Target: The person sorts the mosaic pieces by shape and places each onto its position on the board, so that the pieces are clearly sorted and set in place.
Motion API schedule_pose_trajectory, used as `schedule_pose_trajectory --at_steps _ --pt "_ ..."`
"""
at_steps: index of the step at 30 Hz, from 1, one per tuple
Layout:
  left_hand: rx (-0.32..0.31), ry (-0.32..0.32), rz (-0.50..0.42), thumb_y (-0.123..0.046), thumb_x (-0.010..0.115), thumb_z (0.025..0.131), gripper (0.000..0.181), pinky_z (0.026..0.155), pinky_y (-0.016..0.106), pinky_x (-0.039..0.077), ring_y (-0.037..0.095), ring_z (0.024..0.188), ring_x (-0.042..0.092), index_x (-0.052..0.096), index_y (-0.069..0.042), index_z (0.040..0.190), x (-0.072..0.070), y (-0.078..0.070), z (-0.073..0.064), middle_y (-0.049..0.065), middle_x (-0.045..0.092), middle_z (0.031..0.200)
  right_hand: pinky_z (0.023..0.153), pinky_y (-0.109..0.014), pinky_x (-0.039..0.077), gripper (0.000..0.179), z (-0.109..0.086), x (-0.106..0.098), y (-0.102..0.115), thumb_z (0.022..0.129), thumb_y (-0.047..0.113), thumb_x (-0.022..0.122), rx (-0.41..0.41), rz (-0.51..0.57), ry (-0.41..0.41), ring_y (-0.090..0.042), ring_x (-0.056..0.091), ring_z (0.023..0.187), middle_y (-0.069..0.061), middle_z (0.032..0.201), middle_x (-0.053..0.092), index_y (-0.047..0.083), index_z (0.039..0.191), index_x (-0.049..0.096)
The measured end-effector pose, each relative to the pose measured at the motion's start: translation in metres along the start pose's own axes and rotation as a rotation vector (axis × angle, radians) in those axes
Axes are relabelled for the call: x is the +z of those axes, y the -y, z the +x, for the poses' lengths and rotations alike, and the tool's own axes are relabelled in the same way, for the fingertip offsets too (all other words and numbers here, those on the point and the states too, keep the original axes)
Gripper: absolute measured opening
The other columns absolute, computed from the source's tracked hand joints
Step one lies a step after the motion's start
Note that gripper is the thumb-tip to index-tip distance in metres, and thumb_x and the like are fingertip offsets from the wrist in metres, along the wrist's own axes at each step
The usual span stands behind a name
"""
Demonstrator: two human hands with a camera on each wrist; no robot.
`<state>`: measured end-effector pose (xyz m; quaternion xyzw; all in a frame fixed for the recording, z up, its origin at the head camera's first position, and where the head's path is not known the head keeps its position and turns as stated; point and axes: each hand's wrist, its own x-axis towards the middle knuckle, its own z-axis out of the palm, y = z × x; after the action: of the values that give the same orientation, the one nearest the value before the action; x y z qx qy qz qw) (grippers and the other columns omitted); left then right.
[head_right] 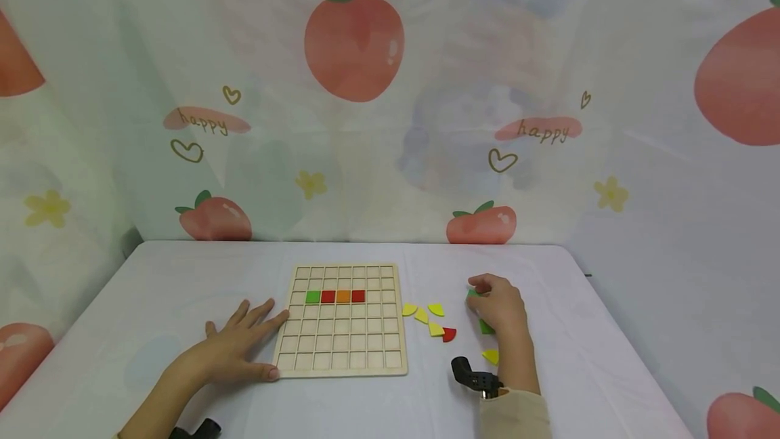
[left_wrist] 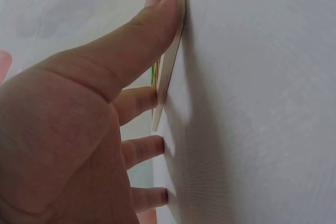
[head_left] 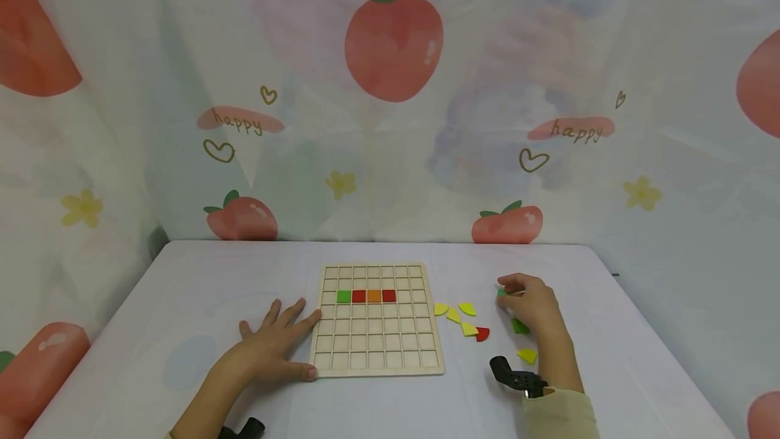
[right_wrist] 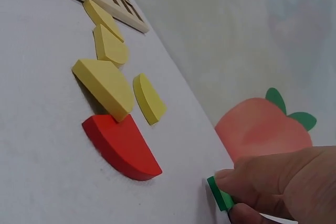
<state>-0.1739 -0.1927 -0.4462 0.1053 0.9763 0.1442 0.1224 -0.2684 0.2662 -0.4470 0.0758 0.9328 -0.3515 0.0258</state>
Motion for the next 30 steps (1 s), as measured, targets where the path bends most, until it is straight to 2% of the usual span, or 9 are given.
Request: schedule_pose_trajectory --at_steps 7,21,30 --pt "0.008 0.000 -0.001 -0.069 0.077 0.067 0.102 0.089 0.092 0.008 0.055 0.148 0.011 0.039 -0.031 0.154 -0.0012 -0.0005 -0.0017 0.010 0.024 0.165 0.092 -0.054 0.050 0.038 0.0011 0.0040 0.0011 0.091 0.015 0.071 -0.022 -0.017 -0.008 -0.037 0.058 0.111 -0.019 0.123 0.064 0.007 0.128 0.065" --pt "0.005 -0.004 -0.001 -0.067 0.078 0.067 0.101 0.090 0.092 0.008 0.055 0.147 0.011 0.040 -0.030 0.153 -0.0024 -0.0024 -0.0031 0.011 0.025 0.164 0.088 -0.052 0.051 0.039 -0.0034 0.0041 0.0075 0.090 0.010 0.072 -0.007 -0.031 -0.004 -0.037 0.058 0.108 -0.019 0.122 0.064 0.007 0.128 0.066" --pt "0.011 -0.004 -0.004 -0.068 0.078 0.067 0.101 0.089 0.092 0.007 0.055 0.148 0.011 0.040 -0.031 0.154 -0.0026 -0.0018 -0.0027 0.010 0.025 0.164 0.090 -0.052 0.050 0.037 -0.0016 0.0091 0.0097 0.089 0.009 0.072 -0.005 -0.032 0.001 -0.035 0.057 0.107 -0.018 0.120 0.064 0.008 0.126 0.067"
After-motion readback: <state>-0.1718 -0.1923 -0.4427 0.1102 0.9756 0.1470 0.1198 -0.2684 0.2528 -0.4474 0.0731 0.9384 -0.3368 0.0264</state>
